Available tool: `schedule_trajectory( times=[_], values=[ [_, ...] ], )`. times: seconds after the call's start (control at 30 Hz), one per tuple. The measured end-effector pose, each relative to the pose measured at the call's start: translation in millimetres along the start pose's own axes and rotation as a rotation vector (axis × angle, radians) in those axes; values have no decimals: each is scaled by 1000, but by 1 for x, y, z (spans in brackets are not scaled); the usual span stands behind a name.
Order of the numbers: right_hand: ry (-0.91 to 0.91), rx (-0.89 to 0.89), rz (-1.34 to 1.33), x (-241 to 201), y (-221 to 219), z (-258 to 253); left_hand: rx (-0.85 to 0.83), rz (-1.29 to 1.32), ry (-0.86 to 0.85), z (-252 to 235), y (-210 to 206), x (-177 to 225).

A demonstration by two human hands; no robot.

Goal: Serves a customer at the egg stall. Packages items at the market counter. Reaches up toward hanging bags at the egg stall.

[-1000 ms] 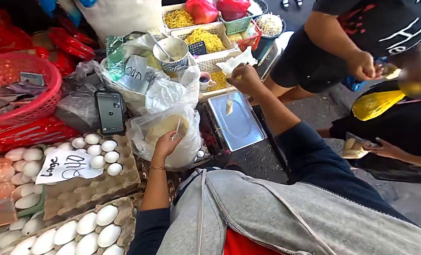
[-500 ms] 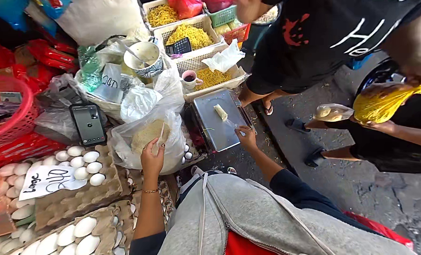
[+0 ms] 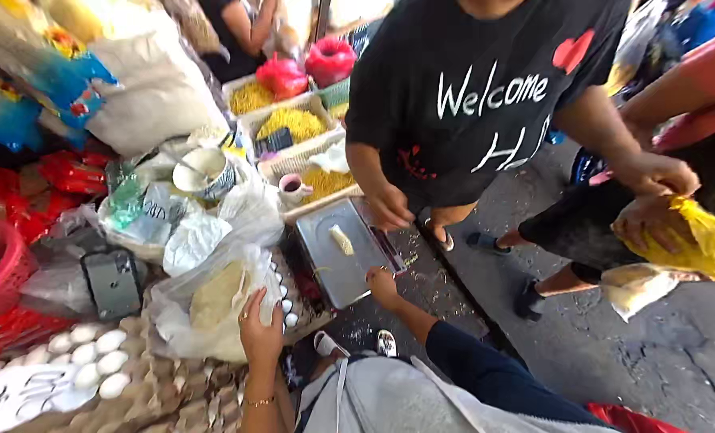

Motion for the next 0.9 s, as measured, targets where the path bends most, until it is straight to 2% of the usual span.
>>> schedule_trajectory(
  times=[0.1,0.23,0.43,0.53,0.63,0.77,0.9],
  values=[
    [6,-28,73,-27,21,-6,-3,29,16,0,-9,4],
    [111,1,100,-57,48,-18,-38,60,-44,-19,-21,4],
    [-30,-112,405,-24,7,-14,-55,177,-138,-67,-36,14],
    [-44,-131,446,-35,12,-12,-128,221,-170,-86,-49,16],
    [77,-51,364,-95,58,1,-300,285,-168,-112,-67,19],
    [379,95,389,-187,118,10,-518,300,-127,-154,-85,43],
    [630,128,368,-273,179,55,-545,525,-176,-192,-85,87]
  ],
)
Point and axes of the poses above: each hand's wrist, its own z-axis away from the middle knuckle, its own y-axis out of the back of the hand, x = y × z, the point moved 10 cm from there along -z, towards the middle knuckle, and after that the axes turned 12 degrees about -y, right-handed, at the moved point
